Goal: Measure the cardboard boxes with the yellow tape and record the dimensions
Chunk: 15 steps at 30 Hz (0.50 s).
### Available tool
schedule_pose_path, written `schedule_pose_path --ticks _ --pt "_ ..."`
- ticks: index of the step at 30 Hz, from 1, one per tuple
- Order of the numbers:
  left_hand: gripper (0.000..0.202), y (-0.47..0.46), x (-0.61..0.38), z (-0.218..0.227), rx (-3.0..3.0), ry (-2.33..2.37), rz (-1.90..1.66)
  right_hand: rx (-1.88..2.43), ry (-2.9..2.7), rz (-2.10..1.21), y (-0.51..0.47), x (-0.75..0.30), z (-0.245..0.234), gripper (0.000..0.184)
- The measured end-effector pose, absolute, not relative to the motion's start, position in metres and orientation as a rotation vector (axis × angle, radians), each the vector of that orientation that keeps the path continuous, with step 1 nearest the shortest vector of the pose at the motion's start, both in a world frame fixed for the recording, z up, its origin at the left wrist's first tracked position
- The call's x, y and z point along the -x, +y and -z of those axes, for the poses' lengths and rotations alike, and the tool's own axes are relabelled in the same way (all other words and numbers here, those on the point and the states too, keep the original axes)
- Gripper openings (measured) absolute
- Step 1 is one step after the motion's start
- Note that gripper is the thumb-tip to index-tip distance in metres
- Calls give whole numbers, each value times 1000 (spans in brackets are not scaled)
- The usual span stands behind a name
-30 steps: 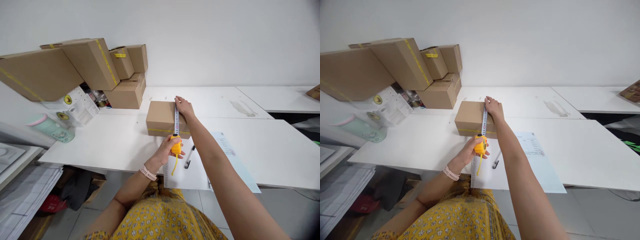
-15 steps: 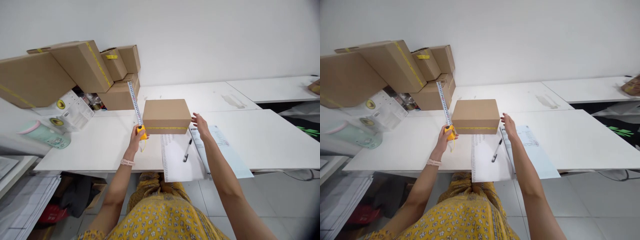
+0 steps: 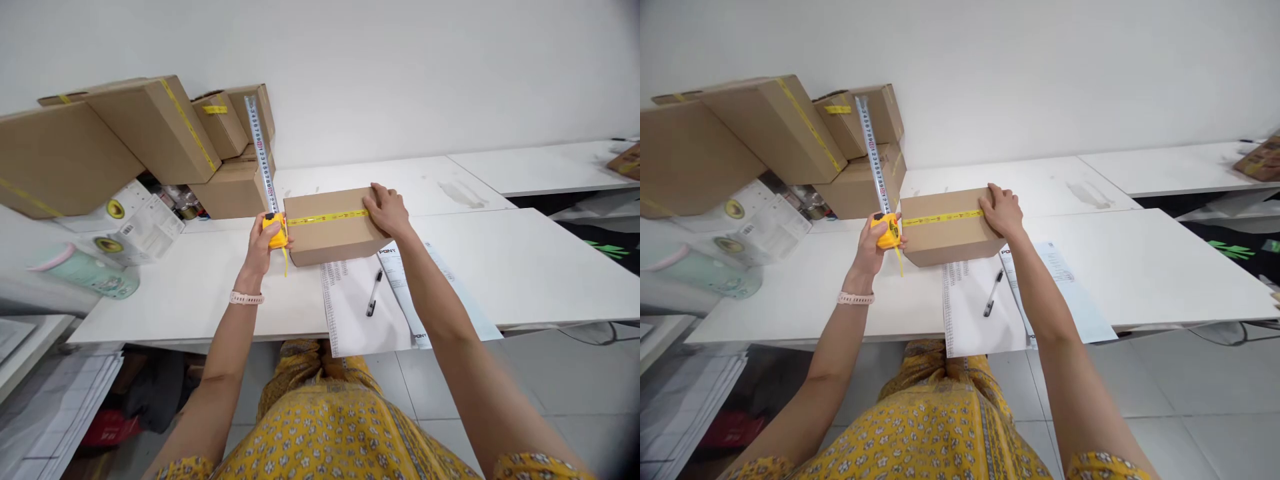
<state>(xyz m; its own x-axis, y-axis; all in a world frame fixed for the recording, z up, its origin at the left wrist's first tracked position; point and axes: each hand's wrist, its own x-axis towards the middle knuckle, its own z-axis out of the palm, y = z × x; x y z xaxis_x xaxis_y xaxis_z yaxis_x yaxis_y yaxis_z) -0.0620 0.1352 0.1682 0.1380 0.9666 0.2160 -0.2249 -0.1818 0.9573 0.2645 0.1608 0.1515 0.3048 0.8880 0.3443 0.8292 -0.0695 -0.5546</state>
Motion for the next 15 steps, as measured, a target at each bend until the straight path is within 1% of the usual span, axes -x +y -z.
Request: schedule_pose_path --ticks 4,6,8,11,15 --pt "56 91 45 -159 -1243 682 -1422 1880 -1601 113 170 -258 -152 50" --pt "54 56 29 -148 -1199 594 -1332 1818 -1638 155 173 -258 -154 44" --pt "52 23 11 -134 -1127 564 -1149 1759 -1704 137 174 -259 -156 40" --pt "52 -12 -14 -112 -1051 622 -963 1700 -1779 107 172 -260 -159 41" --pt "54 -28 -32 -98 -966 687 -875 1704 -1791 160 162 -257 -161 48"
